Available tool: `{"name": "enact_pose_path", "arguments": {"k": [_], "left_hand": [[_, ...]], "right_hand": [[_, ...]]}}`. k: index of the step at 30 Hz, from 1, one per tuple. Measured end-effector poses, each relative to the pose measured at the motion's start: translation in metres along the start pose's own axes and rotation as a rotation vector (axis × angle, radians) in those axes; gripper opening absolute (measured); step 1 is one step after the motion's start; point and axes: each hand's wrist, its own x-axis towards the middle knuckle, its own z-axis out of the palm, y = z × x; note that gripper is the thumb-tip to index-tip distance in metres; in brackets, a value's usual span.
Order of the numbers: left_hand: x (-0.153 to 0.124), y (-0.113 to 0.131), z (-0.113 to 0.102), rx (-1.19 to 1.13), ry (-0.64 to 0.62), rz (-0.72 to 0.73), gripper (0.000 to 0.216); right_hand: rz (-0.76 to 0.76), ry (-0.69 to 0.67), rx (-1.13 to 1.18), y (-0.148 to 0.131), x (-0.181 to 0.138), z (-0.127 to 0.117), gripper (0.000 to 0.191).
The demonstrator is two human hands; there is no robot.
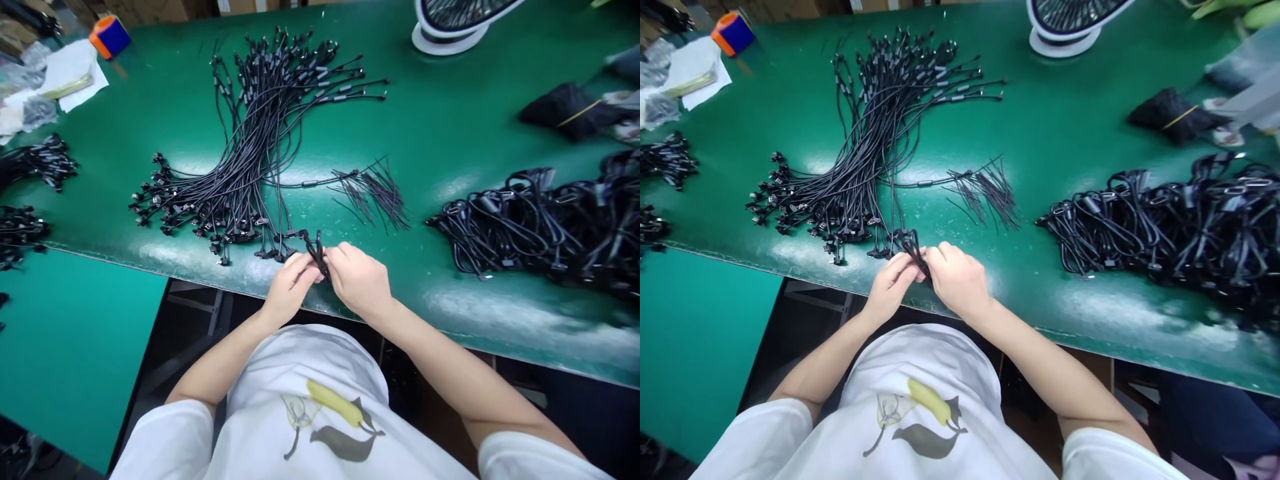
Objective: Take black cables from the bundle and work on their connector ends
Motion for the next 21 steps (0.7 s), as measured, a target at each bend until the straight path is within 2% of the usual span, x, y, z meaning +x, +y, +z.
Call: {"name": "enact_pose_path", "arguments": {"k": [1,3,6,10,17,21], "left_hand": [[0.001,0.001,0.002,-0.036,0.012,-0.011,0.033],[0.004,0.002,0.004,-0.093,0.018,-0.017,0.033],[0.007,0.003,0.007,-0.097,-0.005,-0.013,0.031],[0.009,0.002,0.012,-0.084,-0.035,-0.019,0.032],[0.016,-0.006,0.013,0.078,-0.028,0.01,0.026],[0.017,-0.009,0.023,-0.001,-0.023,-0.047,0.037]], "right_hand": [[-0.049,0.021,-0.108,0.0,-0.001,0.002,0.03],[-0.137,0.033,-0.171,0.003,-0.004,0.007,0.028],[-0.176,0.033,-0.04,0.007,-0.012,0.014,0.028],[-0.084,-0.023,0.115,0.007,-0.017,0.012,0.03],[0.046,-0.234,0.458,0.003,-0.016,-0.009,0.027],[0.097,-0.242,0.449,0.006,-0.018,-0.009,0.032]]}}
